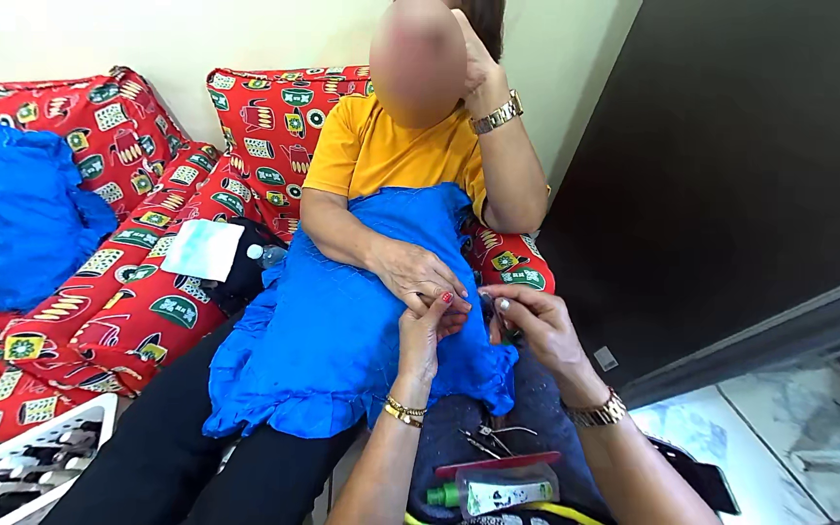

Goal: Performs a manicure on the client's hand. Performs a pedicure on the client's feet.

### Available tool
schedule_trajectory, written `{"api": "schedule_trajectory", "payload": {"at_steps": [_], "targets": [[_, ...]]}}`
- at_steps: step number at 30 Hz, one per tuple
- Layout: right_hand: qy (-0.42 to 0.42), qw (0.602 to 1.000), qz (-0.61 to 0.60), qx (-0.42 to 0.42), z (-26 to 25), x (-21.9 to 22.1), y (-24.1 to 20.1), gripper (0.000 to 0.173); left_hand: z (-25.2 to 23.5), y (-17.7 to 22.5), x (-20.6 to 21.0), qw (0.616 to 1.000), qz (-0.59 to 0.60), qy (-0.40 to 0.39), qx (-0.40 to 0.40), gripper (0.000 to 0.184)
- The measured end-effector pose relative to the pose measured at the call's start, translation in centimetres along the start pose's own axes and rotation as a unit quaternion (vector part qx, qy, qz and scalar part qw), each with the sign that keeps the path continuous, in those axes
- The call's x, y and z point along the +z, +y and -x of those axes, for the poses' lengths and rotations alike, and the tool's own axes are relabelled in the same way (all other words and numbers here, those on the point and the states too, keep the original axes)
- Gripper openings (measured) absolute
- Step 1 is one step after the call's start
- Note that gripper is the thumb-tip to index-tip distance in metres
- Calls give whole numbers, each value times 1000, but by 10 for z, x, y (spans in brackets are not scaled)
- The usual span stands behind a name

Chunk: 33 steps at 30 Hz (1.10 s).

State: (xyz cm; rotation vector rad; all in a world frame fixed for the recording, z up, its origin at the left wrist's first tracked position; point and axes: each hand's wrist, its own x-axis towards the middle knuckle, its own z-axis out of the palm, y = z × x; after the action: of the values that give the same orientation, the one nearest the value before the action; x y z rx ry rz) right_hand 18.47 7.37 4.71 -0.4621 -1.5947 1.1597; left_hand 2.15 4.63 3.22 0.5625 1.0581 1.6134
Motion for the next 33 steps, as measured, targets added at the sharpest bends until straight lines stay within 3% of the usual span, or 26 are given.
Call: {"api": "schedule_trajectory", "payload": {"at_steps": [2, 4, 6, 9, 12, 14, 33], "targets": [[-3, 989, -146, 12, -10, 10, 0, 28, -1, -2, 2, 1000, 10, 2, 8, 15], [-35, 980, -193, 30, -16, 17, 11, 26, -1, -4, 3, 1000, 17, 6, 18, 17], [-53, 987, -140, 60, -13, 18, 21, 25, -2, -5, 2, 999, 19, 5, 25, 16], [-25, 997, 61, 37, 0, 5, 21, 24, -1, -3, 2, 1000, 12, 6, 17, 13], [2, 967, 255, -18, 14, -11, 27, 26, 0, -5, 2, 1000, 14, 5, 11, 11], [2, 949, 313, -39, 20, -14, 29, 27, 0, -5, 4, 1000, 20, 7, 6, 10], [-2, 922, 380, -76, 19, -2, 34, 27, -2, -3, 4, 999, 40, 6, 12, 13]]}}
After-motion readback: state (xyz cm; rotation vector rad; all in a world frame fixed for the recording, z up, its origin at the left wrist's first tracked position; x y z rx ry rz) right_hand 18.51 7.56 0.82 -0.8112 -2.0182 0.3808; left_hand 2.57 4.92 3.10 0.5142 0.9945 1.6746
